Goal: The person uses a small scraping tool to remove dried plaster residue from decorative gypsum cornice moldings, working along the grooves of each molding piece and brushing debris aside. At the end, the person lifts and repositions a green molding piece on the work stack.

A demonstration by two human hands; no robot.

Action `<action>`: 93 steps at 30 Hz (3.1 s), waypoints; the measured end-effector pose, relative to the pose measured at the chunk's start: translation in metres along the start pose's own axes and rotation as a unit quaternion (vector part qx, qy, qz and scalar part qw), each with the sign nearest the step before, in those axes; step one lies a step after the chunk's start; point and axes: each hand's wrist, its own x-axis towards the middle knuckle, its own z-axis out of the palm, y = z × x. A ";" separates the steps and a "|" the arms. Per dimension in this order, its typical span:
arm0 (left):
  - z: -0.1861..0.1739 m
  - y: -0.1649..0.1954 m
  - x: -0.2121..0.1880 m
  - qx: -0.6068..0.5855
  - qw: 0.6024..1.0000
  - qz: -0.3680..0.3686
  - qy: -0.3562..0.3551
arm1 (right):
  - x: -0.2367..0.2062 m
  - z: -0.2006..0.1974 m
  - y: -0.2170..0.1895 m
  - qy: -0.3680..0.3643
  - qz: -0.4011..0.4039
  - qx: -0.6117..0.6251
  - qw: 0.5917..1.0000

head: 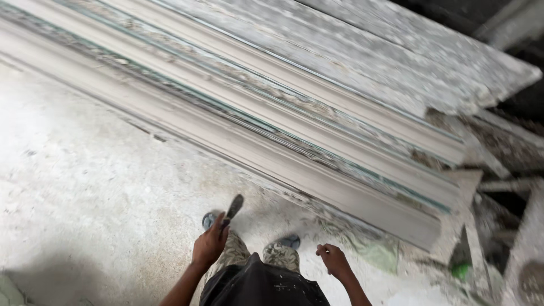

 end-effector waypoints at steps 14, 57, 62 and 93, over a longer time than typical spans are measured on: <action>-0.160 -0.261 -0.028 -0.273 0.896 -0.239 0.255 | 0.021 0.221 -0.318 -0.094 -0.115 0.044 0.988; -0.824 -0.642 0.457 -0.443 0.870 -0.061 0.208 | 0.151 0.755 -1.222 -0.180 -0.433 -0.189 0.863; -0.946 -0.690 0.510 -0.307 0.940 0.026 0.146 | 0.142 0.799 -1.333 -0.105 -0.410 -0.171 0.890; -1.123 -0.772 0.852 0.280 0.923 0.115 0.237 | 0.346 0.875 -1.629 0.007 -0.325 -0.260 0.909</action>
